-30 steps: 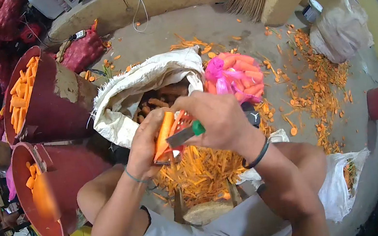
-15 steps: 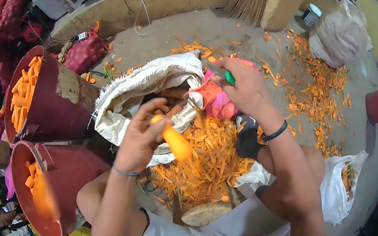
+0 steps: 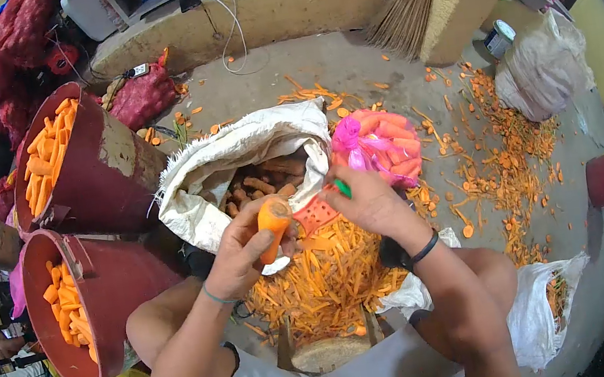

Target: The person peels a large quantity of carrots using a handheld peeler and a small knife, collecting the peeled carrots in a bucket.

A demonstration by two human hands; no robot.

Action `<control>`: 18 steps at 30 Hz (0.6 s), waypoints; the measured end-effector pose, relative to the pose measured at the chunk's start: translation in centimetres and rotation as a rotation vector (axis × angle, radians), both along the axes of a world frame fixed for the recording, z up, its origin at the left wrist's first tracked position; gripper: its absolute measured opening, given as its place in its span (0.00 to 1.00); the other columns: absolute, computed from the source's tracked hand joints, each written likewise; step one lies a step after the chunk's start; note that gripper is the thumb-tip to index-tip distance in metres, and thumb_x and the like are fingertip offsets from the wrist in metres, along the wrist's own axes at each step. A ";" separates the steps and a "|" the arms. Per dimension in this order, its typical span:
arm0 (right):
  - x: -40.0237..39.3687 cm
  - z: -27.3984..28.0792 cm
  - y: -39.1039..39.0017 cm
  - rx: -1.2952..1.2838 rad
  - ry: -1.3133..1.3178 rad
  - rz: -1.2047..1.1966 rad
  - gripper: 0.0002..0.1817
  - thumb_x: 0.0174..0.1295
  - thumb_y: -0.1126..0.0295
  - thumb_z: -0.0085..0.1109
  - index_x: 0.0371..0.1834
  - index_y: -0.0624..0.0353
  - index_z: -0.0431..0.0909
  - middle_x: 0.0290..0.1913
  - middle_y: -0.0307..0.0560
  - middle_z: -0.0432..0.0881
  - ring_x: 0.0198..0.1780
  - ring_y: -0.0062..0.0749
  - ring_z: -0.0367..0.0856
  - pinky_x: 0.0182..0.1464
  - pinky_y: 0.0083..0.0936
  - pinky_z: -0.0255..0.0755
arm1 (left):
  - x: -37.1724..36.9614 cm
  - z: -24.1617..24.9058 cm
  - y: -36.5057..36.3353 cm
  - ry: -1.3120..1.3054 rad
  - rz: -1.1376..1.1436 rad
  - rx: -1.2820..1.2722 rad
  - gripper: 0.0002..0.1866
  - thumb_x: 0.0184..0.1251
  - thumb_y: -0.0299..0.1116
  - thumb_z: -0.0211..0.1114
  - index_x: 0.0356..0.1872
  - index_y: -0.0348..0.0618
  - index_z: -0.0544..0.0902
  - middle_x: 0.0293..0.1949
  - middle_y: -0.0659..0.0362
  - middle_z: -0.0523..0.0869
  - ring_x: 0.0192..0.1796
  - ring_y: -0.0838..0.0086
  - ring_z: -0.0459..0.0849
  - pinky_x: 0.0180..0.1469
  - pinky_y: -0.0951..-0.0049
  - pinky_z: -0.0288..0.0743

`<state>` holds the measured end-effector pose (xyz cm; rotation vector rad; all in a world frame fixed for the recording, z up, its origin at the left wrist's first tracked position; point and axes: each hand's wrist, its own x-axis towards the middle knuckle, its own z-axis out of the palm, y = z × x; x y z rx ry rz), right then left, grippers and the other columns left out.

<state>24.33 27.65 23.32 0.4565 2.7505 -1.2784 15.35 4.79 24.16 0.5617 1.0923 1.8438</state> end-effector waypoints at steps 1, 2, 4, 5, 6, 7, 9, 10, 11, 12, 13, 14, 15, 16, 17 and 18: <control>-0.2 1.9 -0.7 0.057 -0.113 0.034 0.19 0.67 0.58 0.61 0.49 0.64 0.76 0.42 0.63 0.83 0.48 0.59 0.82 0.49 0.43 0.75 | 0.1 -0.2 0.0 -0.012 0.003 -0.003 0.25 0.73 0.38 0.64 0.66 0.40 0.72 0.51 0.58 0.80 0.47 0.75 0.81 0.48 0.73 0.79; 0.1 0.7 -0.4 0.124 -0.034 0.052 0.19 0.68 0.59 0.61 0.50 0.65 0.76 0.40 0.63 0.83 0.46 0.60 0.81 0.48 0.44 0.74 | 0.2 -0.3 0.0 -0.024 0.005 -0.006 0.25 0.73 0.38 0.64 0.66 0.40 0.72 0.52 0.59 0.80 0.47 0.75 0.80 0.48 0.73 0.79; 0.5 -2.1 0.2 0.257 0.126 0.083 0.19 0.69 0.59 0.59 0.51 0.65 0.75 0.37 0.62 0.82 0.41 0.62 0.81 0.45 0.46 0.74 | 0.0 0.0 -0.2 0.001 0.022 -0.036 0.25 0.73 0.36 0.65 0.66 0.40 0.72 0.54 0.59 0.78 0.51 0.77 0.79 0.51 0.74 0.77; 0.6 -2.3 0.3 0.128 0.137 0.074 0.17 0.70 0.60 0.58 0.50 0.64 0.75 0.35 0.59 0.81 0.39 0.59 0.81 0.44 0.44 0.74 | 0.0 0.5 -0.3 0.028 0.035 -0.080 0.24 0.73 0.35 0.64 0.66 0.39 0.72 0.54 0.59 0.78 0.52 0.77 0.79 0.53 0.74 0.77; 0.3 -1.3 -0.1 0.000 0.148 0.065 0.16 0.71 0.60 0.58 0.49 0.64 0.76 0.33 0.57 0.81 0.37 0.55 0.81 0.43 0.43 0.74 | -0.1 0.8 -0.3 0.055 0.049 -0.122 0.24 0.73 0.35 0.64 0.66 0.39 0.72 0.55 0.59 0.78 0.54 0.77 0.78 0.55 0.73 0.76; 0.0 -0.1 -0.5 -0.127 0.159 0.059 0.15 0.71 0.61 0.57 0.49 0.63 0.76 0.31 0.55 0.80 0.35 0.51 0.81 0.42 0.41 0.74 | -0.2 0.7 -0.2 0.151 0.060 -0.106 0.24 0.73 0.35 0.64 0.66 0.39 0.72 0.55 0.59 0.78 0.55 0.77 0.78 0.57 0.73 0.75; 0.1 2.8 -1.7 -0.473 0.029 -0.056 0.16 0.70 0.58 0.59 0.46 0.62 0.76 0.29 0.49 0.77 0.32 0.38 0.79 0.38 0.35 0.73 | -0.4 0.5 -0.2 0.342 0.079 -0.078 0.24 0.73 0.35 0.64 0.66 0.39 0.72 0.55 0.58 0.78 0.57 0.76 0.77 0.61 0.73 0.72; 0.3 3.4 -2.2 -0.645 -0.039 -0.119 0.17 0.70 0.57 0.60 0.45 0.61 0.77 0.28 0.46 0.76 0.31 0.32 0.78 0.36 0.32 0.72 | -0.4 0.5 -0.2 0.324 0.070 -0.098 0.25 0.73 0.35 0.64 0.66 0.38 0.71 0.56 0.58 0.78 0.58 0.75 0.77 0.62 0.72 0.71; 0.4 3.2 -2.7 -0.554 0.069 -0.054 0.19 0.68 0.54 0.62 0.43 0.61 0.76 0.27 0.43 0.74 0.29 0.28 0.76 0.33 0.30 0.70 | -0.3 0.6 -0.3 0.306 0.059 -0.118 0.25 0.73 0.35 0.64 0.66 0.38 0.71 0.56 0.57 0.78 0.59 0.75 0.77 0.63 0.71 0.71; 0.6 2.7 -3.1 -0.460 0.177 0.007 0.22 0.66 0.51 0.64 0.42 0.61 0.76 0.25 0.41 0.73 0.28 0.24 0.74 0.31 0.27 0.69 | -0.2 0.6 -0.3 0.288 0.045 -0.138 0.25 0.73 0.35 0.64 0.67 0.37 0.71 0.57 0.57 0.78 0.60 0.74 0.76 0.65 0.71 0.70; 0.7 2.3 -3.4 -0.363 0.284 0.067 0.25 0.64 0.48 0.67 0.40 0.62 0.76 0.24 0.39 0.72 0.26 0.20 0.72 0.28 0.25 0.67 | -0.2 0.5 -0.3 0.338 0.036 -0.142 0.26 0.73 0.35 0.64 0.67 0.37 0.71 0.57 0.56 0.78 0.61 0.73 0.76 0.65 0.70 0.70; 0.8 1.8 -3.6 -0.334 0.288 0.079 0.27 0.61 0.45 0.68 0.39 0.62 0.76 0.23 0.39 0.71 0.25 0.21 0.71 0.27 0.26 0.66 | -0.2 0.4 -0.3 0.389 0.027 -0.147 0.26 0.72 0.35 0.64 0.67 0.36 0.70 0.58 0.55 0.78 0.61 0.73 0.76 0.65 0.70 0.69; 0.8 1.4 -3.7 -0.306 0.292 0.089 0.29 0.58 0.43 0.70 0.37 0.62 0.75 0.21 0.39 0.71 0.23 0.21 0.70 0.26 0.26 0.65 | -0.3 0.4 -0.3 0.440 0.017 -0.151 0.27 0.72 0.35 0.64 0.67 0.35 0.70 0.59 0.55 0.78 0.62 0.72 0.76 0.66 0.70 0.69; 0.9 1.0 -3.8 -0.277 0.295 0.100 0.32 0.55 0.40 0.71 0.36 0.62 0.75 0.20 0.38 0.70 0.22 0.22 0.69 0.25 0.27 0.64 | -0.1 0.4 -0.3 0.448 0.019 -0.174 0.27 0.72 0.35 0.65 0.67 0.35 0.70 0.59 0.54 0.78 0.62 0.72 0.76 0.66 0.69 0.69; 0.9 0.9 -4.1 -0.323 0.290 0.074 0.34 0.52 0.37 0.72 0.34 0.61 0.74 0.18 0.38 0.69 0.22 0.23 0.70 0.26 0.28 0.64 | 0.1 0.4 -0.4 0.454 0.022 -0.198 0.27 0.72 0.35 0.65 0.67 0.34 0.70 0.60 0.54 0.79 0.62 0.72 0.76 0.66 0.69 0.69; 0.9 1.0 -4.1 -0.307 0.287 0.080 0.34 0.53 0.38 0.71 0.34 0.62 0.75 0.19 0.39 0.70 0.22 0.24 0.71 0.26 0.29 0.64 | 0.2 0.5 -0.4 0.461 0.025 -0.222 0.27 0.72 0.35 0.65 0.67 0.34 0.70 0.60 0.53 0.79 0.63 0.71 0.76 0.66 0.69 0.69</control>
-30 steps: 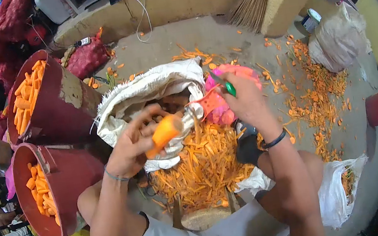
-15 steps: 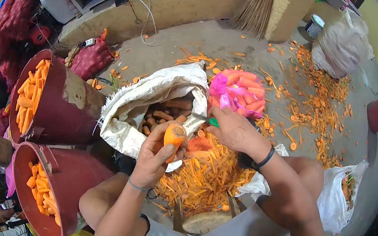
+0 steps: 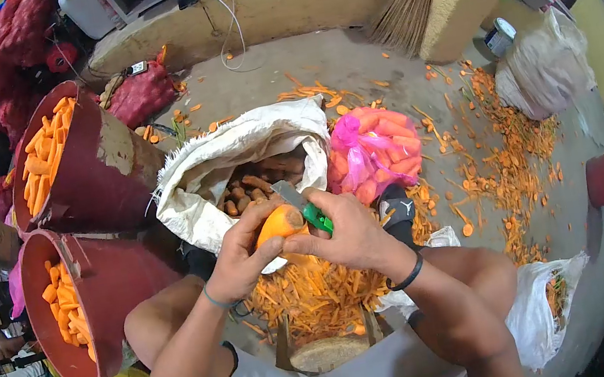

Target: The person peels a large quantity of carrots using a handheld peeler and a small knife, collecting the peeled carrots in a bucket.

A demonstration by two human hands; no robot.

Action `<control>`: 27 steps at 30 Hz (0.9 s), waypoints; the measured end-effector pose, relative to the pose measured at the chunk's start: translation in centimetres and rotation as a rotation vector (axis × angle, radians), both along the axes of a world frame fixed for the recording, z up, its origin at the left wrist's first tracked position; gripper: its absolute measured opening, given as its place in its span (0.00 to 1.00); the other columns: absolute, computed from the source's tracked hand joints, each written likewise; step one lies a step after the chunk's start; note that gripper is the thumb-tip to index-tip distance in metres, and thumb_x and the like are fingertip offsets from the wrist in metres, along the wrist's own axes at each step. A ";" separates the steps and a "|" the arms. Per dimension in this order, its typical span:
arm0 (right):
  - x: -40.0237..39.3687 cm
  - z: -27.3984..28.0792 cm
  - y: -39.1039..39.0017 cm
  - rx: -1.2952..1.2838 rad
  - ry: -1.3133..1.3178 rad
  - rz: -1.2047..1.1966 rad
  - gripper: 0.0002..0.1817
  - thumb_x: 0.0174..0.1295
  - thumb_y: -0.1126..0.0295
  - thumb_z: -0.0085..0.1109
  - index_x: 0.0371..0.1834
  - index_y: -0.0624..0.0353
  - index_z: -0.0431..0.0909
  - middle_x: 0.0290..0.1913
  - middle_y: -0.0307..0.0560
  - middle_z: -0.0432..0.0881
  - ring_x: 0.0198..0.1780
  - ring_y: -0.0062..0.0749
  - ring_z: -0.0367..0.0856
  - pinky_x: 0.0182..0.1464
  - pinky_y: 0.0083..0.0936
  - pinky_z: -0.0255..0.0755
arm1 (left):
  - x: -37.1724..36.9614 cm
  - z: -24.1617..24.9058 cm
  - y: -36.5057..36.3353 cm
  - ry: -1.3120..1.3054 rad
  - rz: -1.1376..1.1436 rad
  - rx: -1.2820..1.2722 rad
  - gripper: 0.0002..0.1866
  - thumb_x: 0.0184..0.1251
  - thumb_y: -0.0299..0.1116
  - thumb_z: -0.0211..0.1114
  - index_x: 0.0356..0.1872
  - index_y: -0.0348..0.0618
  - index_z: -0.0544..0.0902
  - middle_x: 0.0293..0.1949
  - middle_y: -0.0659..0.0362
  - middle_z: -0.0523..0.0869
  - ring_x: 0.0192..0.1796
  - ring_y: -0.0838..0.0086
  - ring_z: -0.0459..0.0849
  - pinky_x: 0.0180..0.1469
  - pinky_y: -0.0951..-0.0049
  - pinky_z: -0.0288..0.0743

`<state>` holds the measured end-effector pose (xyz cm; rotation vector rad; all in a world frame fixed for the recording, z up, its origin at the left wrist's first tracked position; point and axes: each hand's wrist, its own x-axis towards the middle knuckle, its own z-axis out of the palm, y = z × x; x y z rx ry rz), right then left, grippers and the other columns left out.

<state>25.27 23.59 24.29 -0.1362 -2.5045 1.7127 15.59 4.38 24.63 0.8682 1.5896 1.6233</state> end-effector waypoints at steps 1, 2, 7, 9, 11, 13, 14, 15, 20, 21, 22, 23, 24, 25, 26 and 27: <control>0.0 0.2 0.1 0.017 -0.002 0.006 0.33 0.54 0.38 0.71 0.34 0.62 0.75 0.19 0.41 0.70 0.22 0.24 0.71 0.26 0.29 0.64 | 0.0 0.1 0.0 0.012 -0.007 -0.005 0.27 0.72 0.35 0.65 0.67 0.34 0.71 0.61 0.53 0.79 0.63 0.71 0.76 0.66 0.69 0.69; 0.0 0.3 0.1 0.034 -0.004 0.013 0.33 0.55 0.38 0.70 0.34 0.62 0.75 0.19 0.42 0.70 0.22 0.25 0.71 0.26 0.30 0.64 | -0.1 0.2 0.0 0.025 -0.013 -0.010 0.27 0.72 0.35 0.65 0.67 0.34 0.71 0.61 0.52 0.79 0.63 0.71 0.76 0.67 0.69 0.69; 0.3 0.9 -0.7 0.005 0.059 -0.027 0.30 0.61 0.41 0.66 0.32 0.64 0.75 0.18 0.47 0.70 0.21 0.30 0.71 0.26 0.31 0.65 | 0.1 0.5 0.0 -0.006 -0.012 -0.030 0.27 0.72 0.34 0.66 0.67 0.32 0.71 0.60 0.50 0.79 0.63 0.70 0.77 0.66 0.69 0.70; 0.6 0.9 -0.9 -0.014 0.036 -0.028 0.29 0.63 0.43 0.65 0.31 0.64 0.75 0.18 0.49 0.69 0.20 0.33 0.71 0.25 0.32 0.65 | 0.0 0.5 0.0 0.025 -0.010 -0.042 0.27 0.72 0.34 0.66 0.67 0.31 0.71 0.61 0.50 0.79 0.63 0.70 0.77 0.66 0.69 0.70; 0.8 0.1 -1.0 -0.020 0.044 -0.031 0.29 0.64 0.44 0.64 0.29 0.64 0.75 0.17 0.51 0.68 0.18 0.36 0.71 0.24 0.32 0.64 | -0.1 0.6 0.0 0.019 -0.018 -0.040 0.27 0.71 0.33 0.66 0.66 0.31 0.71 0.61 0.50 0.79 0.62 0.70 0.78 0.65 0.69 0.71; 0.9 -0.5 -1.3 0.016 0.091 -0.061 0.28 0.65 0.46 0.63 0.27 0.64 0.75 0.16 0.52 0.67 0.17 0.40 0.69 0.23 0.32 0.64 | -0.2 0.5 0.1 0.028 -0.020 -0.025 0.27 0.71 0.33 0.66 0.66 0.31 0.72 0.61 0.50 0.79 0.62 0.70 0.78 0.65 0.69 0.71; 1.0 -0.6 -1.4 0.034 0.114 -0.076 0.28 0.65 0.46 0.63 0.26 0.64 0.75 0.16 0.53 0.67 0.17 0.41 0.69 0.23 0.33 0.63 | -0.2 0.3 0.2 0.039 -0.018 -0.010 0.27 0.71 0.33 0.67 0.66 0.31 0.72 0.61 0.50 0.79 0.62 0.70 0.78 0.65 0.69 0.71; 1.2 -0.6 -1.5 0.066 0.114 -0.072 0.27 0.66 0.47 0.63 0.25 0.64 0.75 0.15 0.53 0.66 0.16 0.42 0.68 0.22 0.33 0.63 | -0.3 0.2 0.3 0.050 -0.015 0.005 0.27 0.70 0.33 0.67 0.66 0.31 0.72 0.61 0.50 0.79 0.61 0.70 0.78 0.64 0.69 0.72; 1.3 0.3 -1.5 0.087 0.135 -0.038 0.22 0.67 0.54 0.62 0.28 0.65 0.78 0.16 0.53 0.68 0.17 0.41 0.73 0.22 0.33 0.64 | -0.8 0.8 0.0 0.111 0.015 -0.052 0.25 0.70 0.31 0.66 0.66 0.35 0.73 0.58 0.53 0.81 0.61 0.70 0.78 0.63 0.69 0.72; 1.3 0.3 -1.3 0.099 0.154 -0.058 0.21 0.68 0.54 0.61 0.29 0.64 0.77 0.17 0.51 0.69 0.18 0.37 0.72 0.24 0.30 0.65 | -1.0 1.0 -0.3 0.093 0.034 -0.056 0.25 0.70 0.31 0.66 0.66 0.35 0.74 0.58 0.53 0.81 0.60 0.70 0.79 0.63 0.70 0.72; 1.3 0.3 -0.8 0.111 0.172 -0.074 0.20 0.69 0.54 0.60 0.31 0.63 0.77 0.18 0.48 0.70 0.19 0.33 0.72 0.25 0.28 0.65 | -2.2 1.7 -0.8 0.138 0.085 -0.020 0.25 0.69 0.31 0.66 0.66 0.36 0.74 0.61 0.54 0.80 0.60 0.74 0.78 0.62 0.70 0.73; 1.1 0.4 -0.4 0.123 0.191 -0.085 0.19 0.69 0.55 0.58 0.33 0.61 0.77 0.20 0.45 0.71 0.21 0.29 0.72 0.26 0.25 0.65 | -2.9 3.2 -1.9 0.006 0.256 -0.135 0.24 0.70 0.34 0.65 0.64 0.37 0.75 0.57 0.57 0.82 0.53 0.75 0.82 0.56 0.71 0.76; 1.0 1.0 -0.1 0.138 0.177 -0.155 0.15 0.68 0.59 0.60 0.38 0.63 0.77 0.22 0.46 0.74 0.23 0.31 0.74 0.28 0.27 0.67 | -4.5 2.5 -3.9 -0.128 0.457 0.084 0.22 0.70 0.31 0.64 0.63 0.40 0.75 0.52 0.56 0.84 0.51 0.72 0.83 0.55 0.71 0.78; 0.9 2.2 0.2 0.153 0.165 -0.223 0.14 0.67 0.62 0.61 0.43 0.64 0.78 0.24 0.48 0.76 0.24 0.33 0.76 0.29 0.29 0.69 | -7.2 3.0 -6.8 -0.350 0.466 0.466 0.20 0.71 0.35 0.63 0.61 0.42 0.75 0.49 0.57 0.83 0.48 0.71 0.83 0.55 0.71 0.78; 0.9 3.1 0.5 0.168 0.153 -0.292 0.15 0.65 0.66 0.62 0.49 0.65 0.78 0.27 0.50 0.78 0.26 0.35 0.78 0.31 0.31 0.70 | -7.8 4.5 -9.8 -0.367 0.553 0.653 0.20 0.72 0.39 0.62 0.59 0.42 0.75 0.48 0.57 0.82 0.48 0.71 0.82 0.55 0.70 0.77; 1.1 3.4 0.9 0.138 0.092 -0.333 0.15 0.65 0.67 0.62 0.51 0.64 0.77 0.31 0.50 0.79 0.29 0.36 0.79 0.34 0.31 0.71 | -9.0 6.4 -12.2 -0.220 0.475 0.836 0.25 0.70 0.45 0.64 0.60 0.39 0.74 0.46 0.58 0.81 0.43 0.74 0.78 0.52 0.69 0.73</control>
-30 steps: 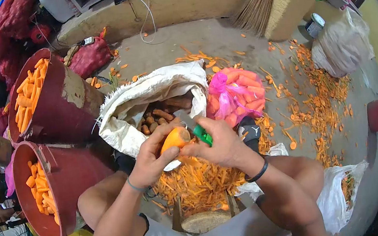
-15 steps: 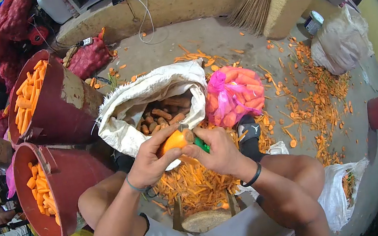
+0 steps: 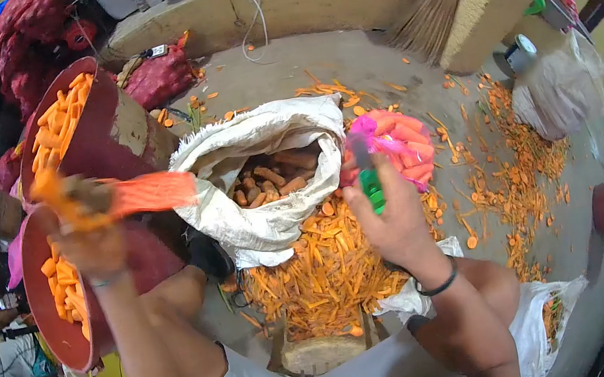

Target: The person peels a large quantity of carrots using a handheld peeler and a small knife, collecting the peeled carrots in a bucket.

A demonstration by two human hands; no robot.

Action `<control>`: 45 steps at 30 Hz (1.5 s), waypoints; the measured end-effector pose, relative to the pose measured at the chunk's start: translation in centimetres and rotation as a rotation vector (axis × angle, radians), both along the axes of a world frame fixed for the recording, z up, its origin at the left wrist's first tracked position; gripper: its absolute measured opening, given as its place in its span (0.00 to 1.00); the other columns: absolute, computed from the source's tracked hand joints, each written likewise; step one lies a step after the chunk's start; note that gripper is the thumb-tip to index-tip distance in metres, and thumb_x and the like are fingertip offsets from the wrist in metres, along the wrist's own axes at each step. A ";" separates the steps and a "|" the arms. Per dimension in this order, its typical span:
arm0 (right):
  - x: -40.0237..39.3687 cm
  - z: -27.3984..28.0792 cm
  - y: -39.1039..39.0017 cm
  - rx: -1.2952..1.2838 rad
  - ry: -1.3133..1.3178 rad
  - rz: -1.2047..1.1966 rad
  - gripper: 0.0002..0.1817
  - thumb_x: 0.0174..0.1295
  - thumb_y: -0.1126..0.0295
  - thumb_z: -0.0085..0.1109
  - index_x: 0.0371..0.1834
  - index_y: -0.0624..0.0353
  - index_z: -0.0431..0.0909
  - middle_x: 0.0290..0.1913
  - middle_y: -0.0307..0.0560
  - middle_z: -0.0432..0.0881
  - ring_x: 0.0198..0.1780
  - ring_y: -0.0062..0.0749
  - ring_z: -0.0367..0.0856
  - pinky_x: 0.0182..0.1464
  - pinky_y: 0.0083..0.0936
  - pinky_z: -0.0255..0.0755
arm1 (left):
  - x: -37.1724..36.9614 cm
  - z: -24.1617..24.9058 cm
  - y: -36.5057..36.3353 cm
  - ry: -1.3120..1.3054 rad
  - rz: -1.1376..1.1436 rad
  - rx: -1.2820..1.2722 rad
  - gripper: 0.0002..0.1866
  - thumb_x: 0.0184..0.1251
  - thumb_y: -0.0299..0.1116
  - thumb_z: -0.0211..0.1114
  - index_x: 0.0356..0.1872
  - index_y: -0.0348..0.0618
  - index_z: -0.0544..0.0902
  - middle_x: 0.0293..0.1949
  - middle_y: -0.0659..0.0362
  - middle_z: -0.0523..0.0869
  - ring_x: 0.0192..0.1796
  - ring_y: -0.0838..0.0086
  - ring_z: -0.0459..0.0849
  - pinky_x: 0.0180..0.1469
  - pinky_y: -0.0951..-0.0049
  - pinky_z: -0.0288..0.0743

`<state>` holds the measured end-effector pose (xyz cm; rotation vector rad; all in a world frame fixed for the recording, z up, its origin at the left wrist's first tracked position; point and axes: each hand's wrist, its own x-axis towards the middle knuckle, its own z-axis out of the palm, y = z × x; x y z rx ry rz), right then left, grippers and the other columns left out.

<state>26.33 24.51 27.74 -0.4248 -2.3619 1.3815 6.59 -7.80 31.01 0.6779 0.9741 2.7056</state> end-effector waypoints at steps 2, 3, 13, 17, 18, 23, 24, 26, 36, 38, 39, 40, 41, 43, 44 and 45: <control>0.6 0.3 0.8 -0.079 -0.113 -0.086 0.18 0.64 0.70 0.62 0.56 0.63 0.75 0.38 0.51 0.81 0.35 0.36 0.80 0.40 0.31 0.73 | -0.1 1.6 -4.9 -0.107 0.184 0.203 0.36 0.69 0.52 0.65 0.68 0.35 0.67 0.38 0.63 0.74 0.35 0.75 0.69 0.42 0.73 0.66; 0.8 0.5 0.8 -0.048 -0.125 -0.057 0.19 0.64 0.71 0.61 0.57 0.63 0.75 0.41 0.51 0.81 0.38 0.36 0.80 0.42 0.31 0.73 | 0.6 1.4 -7.2 -0.185 0.310 0.223 0.40 0.69 0.54 0.64 0.71 0.33 0.64 0.35 0.64 0.71 0.33 0.75 0.65 0.39 0.76 0.63; 0.4 -1.1 -5.8 -0.499 -0.273 0.388 0.22 0.73 0.66 0.54 0.68 0.61 0.69 0.51 0.49 0.80 0.50 0.27 0.81 0.44 0.24 0.77 | 7.0 -3.1 2.2 -0.335 -0.083 0.128 0.28 0.79 0.52 0.49 0.59 0.35 0.78 0.12 0.72 0.57 0.13 0.85 0.51 0.20 0.80 0.48; -0.1 0.0 -8.1 -0.898 -0.281 0.412 0.22 0.74 0.64 0.54 0.68 0.58 0.68 0.46 0.42 0.82 0.37 0.18 0.82 0.29 0.15 0.73 | 6.3 -1.1 6.9 -0.313 -0.220 0.072 0.25 0.80 0.51 0.48 0.55 0.39 0.80 0.13 0.72 0.57 0.14 0.85 0.53 0.21 0.79 0.50; 0.2 -0.5 -7.9 -0.780 -0.267 0.324 0.21 0.73 0.64 0.56 0.67 0.57 0.70 0.41 0.39 0.83 0.28 0.15 0.80 0.24 0.13 0.68 | 5.7 -1.3 7.6 -0.287 -0.253 0.025 0.25 0.80 0.51 0.48 0.55 0.39 0.80 0.15 0.71 0.61 0.17 0.85 0.58 0.24 0.79 0.55; -0.4 -0.3 -4.0 -0.454 -0.060 -0.041 0.18 0.72 0.65 0.58 0.62 0.60 0.75 0.32 0.33 0.80 0.25 0.12 0.76 0.23 0.11 0.65 | 5.3 -3.9 8.9 -0.064 -0.079 -0.555 0.20 0.79 0.45 0.54 0.53 0.37 0.80 0.27 0.65 0.77 0.33 0.81 0.76 0.43 0.76 0.71; -0.5 -0.2 -2.6 -0.365 0.007 -0.069 0.18 0.72 0.65 0.58 0.61 0.60 0.75 0.32 0.33 0.80 0.24 0.12 0.75 0.23 0.10 0.65 | 5.4 -4.6 8.7 -0.108 -0.055 -0.590 0.19 0.79 0.45 0.55 0.50 0.37 0.81 0.28 0.65 0.78 0.34 0.81 0.76 0.43 0.77 0.70; -0.3 1.3 0.4 -0.333 0.089 -0.152 0.17 0.72 0.65 0.58 0.60 0.60 0.76 0.33 0.34 0.80 0.24 0.11 0.74 0.24 0.10 0.65 | 5.0 -6.0 8.5 -0.121 -0.047 -0.717 0.18 0.78 0.44 0.55 0.47 0.37 0.82 0.31 0.64 0.80 0.35 0.81 0.77 0.43 0.78 0.70; 2.9 3.4 5.5 0.024 -0.053 -0.258 0.13 0.72 0.70 0.55 0.56 0.61 0.79 0.34 0.36 0.81 0.30 0.13 0.74 0.31 0.13 0.66 | 0.2 -25.0 17.8 0.692 -0.191 -1.611 0.13 0.62 0.40 0.64 0.41 0.42 0.85 0.40 0.48 0.87 0.46 0.53 0.85 0.51 0.57 0.79; 3.1 3.1 5.5 0.125 -0.192 -0.263 0.12 0.70 0.73 0.54 0.54 0.62 0.79 0.35 0.39 0.82 0.32 0.17 0.74 0.37 0.18 0.69 | -3.6 -30.7 19.6 0.818 -0.128 -1.760 0.15 0.61 0.38 0.66 0.46 0.43 0.84 0.47 0.48 0.85 0.51 0.53 0.84 0.55 0.55 0.79; 3.0 2.6 5.8 0.141 -0.186 -0.271 0.12 0.70 0.73 0.54 0.54 0.62 0.79 0.35 0.40 0.82 0.33 0.18 0.75 0.37 0.19 0.70 | -5.1 -33.1 20.3 0.825 -0.194 -1.894 0.22 0.59 0.37 0.68 0.54 0.43 0.80 0.55 0.49 0.82 0.58 0.51 0.81 0.61 0.53 0.75; 2.9 2.0 5.9 0.152 -0.188 -0.274 0.12 0.69 0.74 0.53 0.54 0.63 0.79 0.35 0.41 0.82 0.34 0.19 0.76 0.38 0.20 0.70 | -6.1 -34.8 20.7 0.948 -0.163 -1.952 0.26 0.57 0.36 0.70 0.58 0.44 0.77 0.58 0.49 0.79 0.62 0.51 0.77 0.64 0.52 0.72; 3.0 1.5 5.9 0.162 -0.190 -0.276 0.12 0.69 0.75 0.53 0.53 0.63 0.79 0.35 0.42 0.82 0.34 0.20 0.76 0.38 0.21 0.71 | -7.1 -36.5 21.2 1.072 -0.129 -2.007 0.31 0.54 0.36 0.73 0.61 0.45 0.74 0.62 0.50 0.77 0.66 0.51 0.74 0.67 0.50 0.68; 3.2 1.2 5.8 0.157 -0.237 -0.262 0.12 0.68 0.75 0.54 0.52 0.63 0.79 0.36 0.42 0.83 0.35 0.21 0.76 0.39 0.22 0.72 | -7.7 -35.8 22.0 1.119 -0.235 -2.097 0.37 0.49 0.34 0.78 0.63 0.47 0.72 0.64 0.52 0.74 0.69 0.53 0.70 0.68 0.48 0.65; 3.5 0.9 5.7 0.150 -0.246 -0.250 0.12 0.68 0.75 0.54 0.52 0.62 0.79 0.35 0.40 0.82 0.32 0.19 0.74 0.36 0.20 0.70 | -8.1 -37.2 22.6 1.103 -0.172 -2.118 0.44 0.41 0.32 0.82 0.65 0.48 0.70 0.65 0.52 0.73 0.70 0.57 0.69 0.68 0.50 0.64; 3.7 0.6 5.7 0.141 -0.252 -0.230 0.12 0.68 0.75 0.54 0.53 0.62 0.79 0.34 0.38 0.81 0.29 0.17 0.72 0.32 0.18 0.68 | -7.9 -35.7 22.9 1.198 -0.172 -2.145 0.39 0.47 0.35 0.79 0.64 0.46 0.72 0.64 0.51 0.74 0.67 0.58 0.73 0.67 0.50 0.66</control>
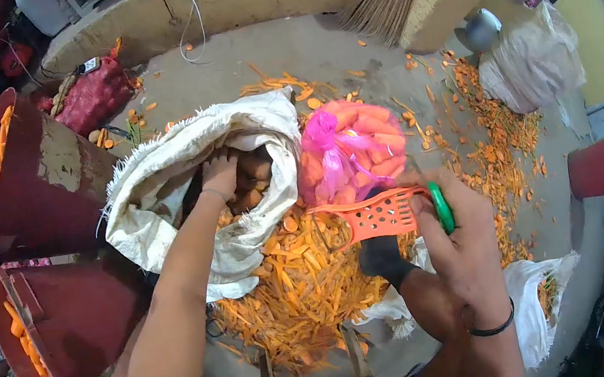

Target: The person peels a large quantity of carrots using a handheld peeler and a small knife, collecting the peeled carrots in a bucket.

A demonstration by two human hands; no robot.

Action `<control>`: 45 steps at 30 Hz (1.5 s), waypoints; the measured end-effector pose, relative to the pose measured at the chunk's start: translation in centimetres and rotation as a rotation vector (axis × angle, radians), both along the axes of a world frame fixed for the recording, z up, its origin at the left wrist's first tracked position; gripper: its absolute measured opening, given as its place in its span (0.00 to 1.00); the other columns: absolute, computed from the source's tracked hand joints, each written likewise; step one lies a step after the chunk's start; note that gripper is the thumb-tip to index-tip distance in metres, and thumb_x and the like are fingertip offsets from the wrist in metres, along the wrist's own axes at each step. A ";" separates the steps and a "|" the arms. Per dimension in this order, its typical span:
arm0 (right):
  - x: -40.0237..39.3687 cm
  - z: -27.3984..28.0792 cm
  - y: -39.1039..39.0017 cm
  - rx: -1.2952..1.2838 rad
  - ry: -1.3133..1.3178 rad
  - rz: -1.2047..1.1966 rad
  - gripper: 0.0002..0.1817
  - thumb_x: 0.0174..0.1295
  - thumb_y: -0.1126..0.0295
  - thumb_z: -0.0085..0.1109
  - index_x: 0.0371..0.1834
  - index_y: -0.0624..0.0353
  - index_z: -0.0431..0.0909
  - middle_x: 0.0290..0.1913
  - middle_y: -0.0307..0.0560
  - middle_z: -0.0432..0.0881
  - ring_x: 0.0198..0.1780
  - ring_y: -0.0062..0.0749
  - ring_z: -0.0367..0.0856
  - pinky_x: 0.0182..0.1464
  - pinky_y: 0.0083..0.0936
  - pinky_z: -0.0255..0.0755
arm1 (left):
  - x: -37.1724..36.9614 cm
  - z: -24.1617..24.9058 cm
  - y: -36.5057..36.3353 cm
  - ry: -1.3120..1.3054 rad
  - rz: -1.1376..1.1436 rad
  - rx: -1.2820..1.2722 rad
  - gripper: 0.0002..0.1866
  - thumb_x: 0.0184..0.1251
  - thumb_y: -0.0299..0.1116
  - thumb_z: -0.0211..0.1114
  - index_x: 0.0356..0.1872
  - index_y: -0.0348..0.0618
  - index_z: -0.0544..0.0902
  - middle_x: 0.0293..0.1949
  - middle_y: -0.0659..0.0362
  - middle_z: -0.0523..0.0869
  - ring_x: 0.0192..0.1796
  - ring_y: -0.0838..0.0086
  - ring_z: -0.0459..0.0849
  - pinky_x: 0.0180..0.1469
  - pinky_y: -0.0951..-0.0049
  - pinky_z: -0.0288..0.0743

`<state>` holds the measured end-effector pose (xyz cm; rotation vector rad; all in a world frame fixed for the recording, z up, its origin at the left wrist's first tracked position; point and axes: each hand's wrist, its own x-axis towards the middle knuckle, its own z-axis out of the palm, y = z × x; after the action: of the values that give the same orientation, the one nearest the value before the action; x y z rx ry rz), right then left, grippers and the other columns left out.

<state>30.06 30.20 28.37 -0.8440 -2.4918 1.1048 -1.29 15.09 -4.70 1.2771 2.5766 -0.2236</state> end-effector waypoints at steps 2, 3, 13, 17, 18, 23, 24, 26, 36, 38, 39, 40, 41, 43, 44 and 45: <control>-0.1 -0.1 0.0 0.111 -0.045 0.079 0.12 0.67 0.77 0.54 0.52 0.62 0.80 0.34 0.40 0.81 0.28 0.17 0.73 0.31 0.18 0.69 | -0.9 -3.8 0.7 0.044 0.123 0.185 0.34 0.52 0.38 0.76 0.62 0.46 0.74 0.60 0.51 0.78 0.64 0.57 0.76 0.65 0.51 0.68; -0.2 0.0 0.1 0.168 -0.060 0.126 0.12 0.67 0.77 0.54 0.52 0.62 0.80 0.34 0.41 0.81 0.28 0.17 0.73 0.31 0.19 0.69 | -0.9 -4.6 0.7 0.057 0.132 0.159 0.32 0.53 0.39 0.75 0.61 0.46 0.75 0.59 0.51 0.79 0.63 0.56 0.77 0.65 0.51 0.69; 1.5 1.0 1.3 0.084 0.157 0.216 0.13 0.65 0.76 0.56 0.52 0.60 0.80 0.37 0.46 0.82 0.36 0.28 0.79 0.38 0.29 0.74 | 2.7 9.4 -5.2 -0.421 0.384 0.450 0.28 0.52 0.44 0.78 0.49 0.42 0.77 0.40 0.53 0.87 0.43 0.59 0.88 0.46 0.62 0.80; 2.2 1.5 1.0 -0.005 0.043 0.298 0.12 0.63 0.71 0.58 0.49 0.59 0.79 0.35 0.53 0.82 0.37 0.42 0.82 0.40 0.37 0.74 | 6.0 16.4 -9.9 -1.043 0.651 1.086 0.23 0.64 0.41 0.72 0.53 0.38 0.77 0.43 0.60 0.84 0.44 0.72 0.83 0.47 0.70 0.78; 2.4 1.2 0.6 0.001 0.019 0.325 0.12 0.62 0.70 0.58 0.48 0.59 0.78 0.35 0.55 0.82 0.38 0.49 0.82 0.40 0.40 0.74 | 7.5 17.0 -10.3 -1.083 0.676 1.277 0.22 0.69 0.40 0.69 0.55 0.37 0.76 0.45 0.61 0.82 0.46 0.76 0.81 0.48 0.72 0.78; 2.7 -1.8 -2.7 0.167 -0.098 0.429 0.11 0.61 0.66 0.59 0.44 0.56 0.78 0.35 0.58 0.82 0.40 0.57 0.82 0.41 0.50 0.75 | 18.1 21.6 -10.3 -1.229 0.740 1.326 0.20 0.75 0.37 0.61 0.60 0.35 0.76 0.51 0.58 0.82 0.52 0.76 0.79 0.57 0.74 0.73; 2.8 -2.3 -3.5 0.166 -0.099 0.419 0.11 0.60 0.66 0.59 0.45 0.56 0.78 0.35 0.58 0.82 0.40 0.57 0.82 0.41 0.50 0.75 | 19.9 23.3 -9.9 -1.124 0.590 1.277 0.21 0.72 0.36 0.65 0.59 0.36 0.77 0.52 0.57 0.83 0.54 0.76 0.79 0.58 0.74 0.73; 2.8 -3.0 -5.1 0.160 -0.111 0.399 0.12 0.60 0.67 0.60 0.46 0.55 0.77 0.36 0.58 0.82 0.40 0.57 0.82 0.42 0.50 0.76 | 21.4 26.4 -9.4 -0.934 0.340 1.165 0.22 0.67 0.36 0.69 0.57 0.36 0.79 0.49 0.57 0.85 0.51 0.77 0.81 0.54 0.73 0.75; 0.7 -5.0 -8.5 0.192 0.022 0.460 0.16 0.55 0.71 0.63 0.47 0.62 0.76 0.36 0.60 0.81 0.39 0.58 0.82 0.40 0.49 0.76 | 21.1 25.6 -10.1 -0.824 0.302 1.045 0.17 0.60 0.34 0.73 0.47 0.37 0.84 0.32 0.61 0.86 0.33 0.81 0.81 0.39 0.74 0.77; 0.5 -5.3 -8.7 0.195 0.004 0.460 0.16 0.55 0.71 0.63 0.46 0.62 0.76 0.35 0.61 0.81 0.39 0.59 0.82 0.40 0.49 0.76 | 20.9 24.4 -10.2 -0.750 0.210 1.108 0.18 0.59 0.35 0.73 0.47 0.36 0.84 0.32 0.59 0.86 0.34 0.80 0.82 0.39 0.74 0.77; 0.5 -5.6 -8.7 0.187 -0.014 0.448 0.15 0.55 0.70 0.63 0.45 0.63 0.77 0.34 0.62 0.81 0.39 0.59 0.82 0.41 0.49 0.76 | 21.0 24.9 -10.3 -0.756 0.219 1.059 0.18 0.59 0.36 0.73 0.46 0.36 0.84 0.33 0.59 0.87 0.35 0.80 0.82 0.41 0.74 0.77; 0.4 -6.0 -8.6 0.180 -0.031 0.434 0.15 0.55 0.70 0.63 0.44 0.63 0.78 0.33 0.62 0.81 0.39 0.59 0.83 0.41 0.49 0.77 | 21.0 26.0 -10.3 -0.761 0.226 1.010 0.18 0.58 0.36 0.73 0.46 0.35 0.84 0.34 0.58 0.87 0.36 0.80 0.82 0.42 0.73 0.77; 0.4 -8.0 -7.9 0.177 -0.141 0.409 0.15 0.55 0.68 0.64 0.43 0.63 0.78 0.33 0.63 0.82 0.39 0.60 0.83 0.41 0.49 0.77 | 21.1 26.7 -10.3 -0.768 0.227 0.957 0.18 0.58 0.36 0.73 0.46 0.34 0.84 0.34 0.57 0.87 0.38 0.80 0.83 0.43 0.73 0.78; 0.3 -12.6 -5.5 0.174 -0.349 0.341 0.15 0.55 0.65 0.66 0.40 0.64 0.79 0.31 0.64 0.82 0.40 0.60 0.83 0.42 0.50 0.77 | 21.6 26.6 -10.0 -0.766 0.142 1.048 0.21 0.56 0.39 0.76 0.45 0.34 0.85 0.35 0.53 0.88 0.38 0.73 0.85 0.44 0.72 0.79; 0.5 -12.6 -4.6 0.158 -0.385 0.414 0.16 0.55 0.63 0.66 0.40 0.64 0.79 0.31 0.64 0.83 0.40 0.60 0.84 0.43 0.50 0.77 | 21.5 26.6 -10.0 -0.757 0.090 1.092 0.23 0.54 0.40 0.78 0.45 0.33 0.86 0.35 0.51 0.89 0.38 0.69 0.87 0.45 0.71 0.79; 0.8 -12.1 -4.3 0.131 -0.422 0.480 0.17 0.55 0.61 0.67 0.39 0.64 0.80 0.31 0.64 0.83 0.41 0.60 0.84 0.43 0.50 0.77 | 21.3 26.8 -10.0 -0.882 0.133 1.102 0.24 0.61 0.43 0.74 0.51 0.35 0.84 0.40 0.55 0.88 0.40 0.69 0.87 0.44 0.70 0.80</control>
<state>30.85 25.94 16.27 -0.4881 -3.1969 0.9520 20.04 5.04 22.10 1.0272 1.8795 1.5768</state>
